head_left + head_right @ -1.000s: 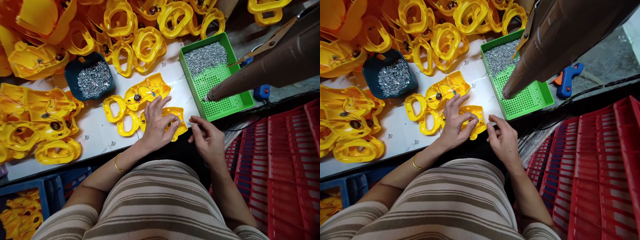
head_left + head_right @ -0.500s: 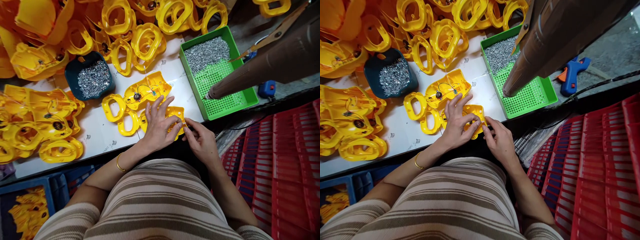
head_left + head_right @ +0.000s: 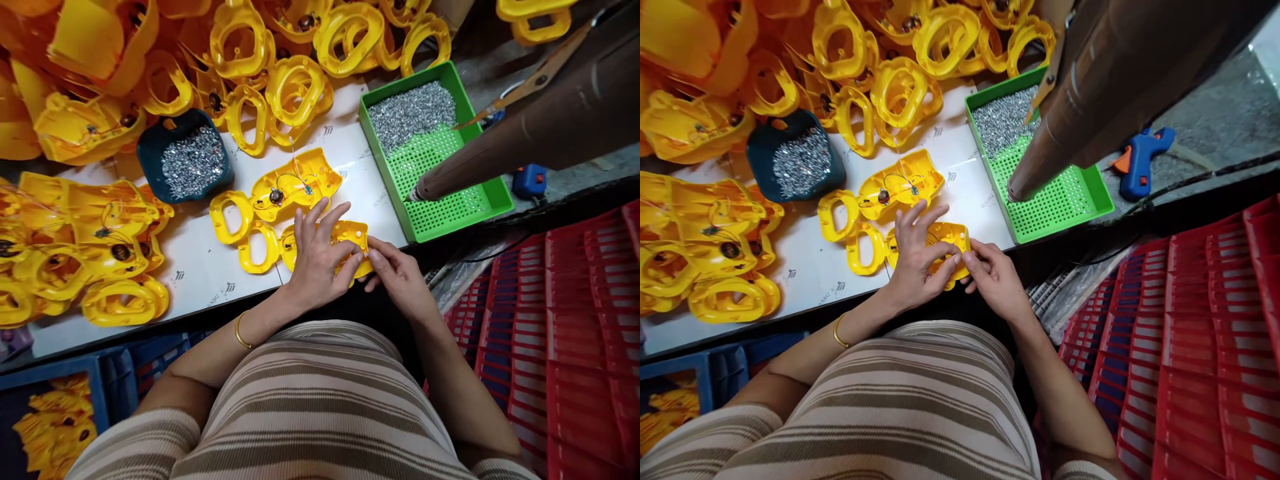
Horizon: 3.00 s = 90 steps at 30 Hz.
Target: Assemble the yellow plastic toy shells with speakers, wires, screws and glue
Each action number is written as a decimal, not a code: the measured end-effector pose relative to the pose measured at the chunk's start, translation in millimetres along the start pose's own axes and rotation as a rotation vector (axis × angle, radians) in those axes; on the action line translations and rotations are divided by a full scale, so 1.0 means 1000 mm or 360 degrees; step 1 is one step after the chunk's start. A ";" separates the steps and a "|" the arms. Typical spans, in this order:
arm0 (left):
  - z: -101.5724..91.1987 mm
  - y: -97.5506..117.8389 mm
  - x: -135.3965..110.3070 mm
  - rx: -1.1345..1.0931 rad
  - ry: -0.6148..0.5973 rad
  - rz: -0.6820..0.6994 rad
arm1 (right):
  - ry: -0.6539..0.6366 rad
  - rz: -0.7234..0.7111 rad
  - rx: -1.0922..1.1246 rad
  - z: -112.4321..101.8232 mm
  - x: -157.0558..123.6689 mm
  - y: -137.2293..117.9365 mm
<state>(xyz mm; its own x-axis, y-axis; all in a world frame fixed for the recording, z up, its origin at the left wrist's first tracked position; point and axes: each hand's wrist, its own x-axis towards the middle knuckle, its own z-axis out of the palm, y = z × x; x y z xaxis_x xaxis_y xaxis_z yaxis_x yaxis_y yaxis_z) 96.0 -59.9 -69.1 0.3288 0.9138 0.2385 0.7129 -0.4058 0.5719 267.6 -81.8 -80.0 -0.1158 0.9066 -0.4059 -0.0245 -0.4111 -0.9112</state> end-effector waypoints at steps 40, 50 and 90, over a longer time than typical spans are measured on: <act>-0.025 -0.061 0.034 0.0119 0.0041 0.0786 | 0.0051 -0.0677 -0.1208 0.003 0.038 -0.066; -0.053 -0.058 0.027 0.0131 0.0433 0.0734 | 0.0158 -0.0745 -0.2004 0.076 0.177 -0.118; -0.036 -0.064 0.089 0.0000 -0.0357 -0.0169 | 0.0040 -0.0192 -0.0572 0.016 0.094 -0.053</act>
<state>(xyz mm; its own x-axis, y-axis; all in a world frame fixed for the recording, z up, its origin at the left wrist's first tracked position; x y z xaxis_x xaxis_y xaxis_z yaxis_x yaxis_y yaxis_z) 56.9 48.4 -56.3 0.3814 0.9244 -0.0030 0.7507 -0.3079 0.5845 242.0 24.1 -68.5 -0.1091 0.9503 -0.2915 0.3140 -0.2453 -0.9172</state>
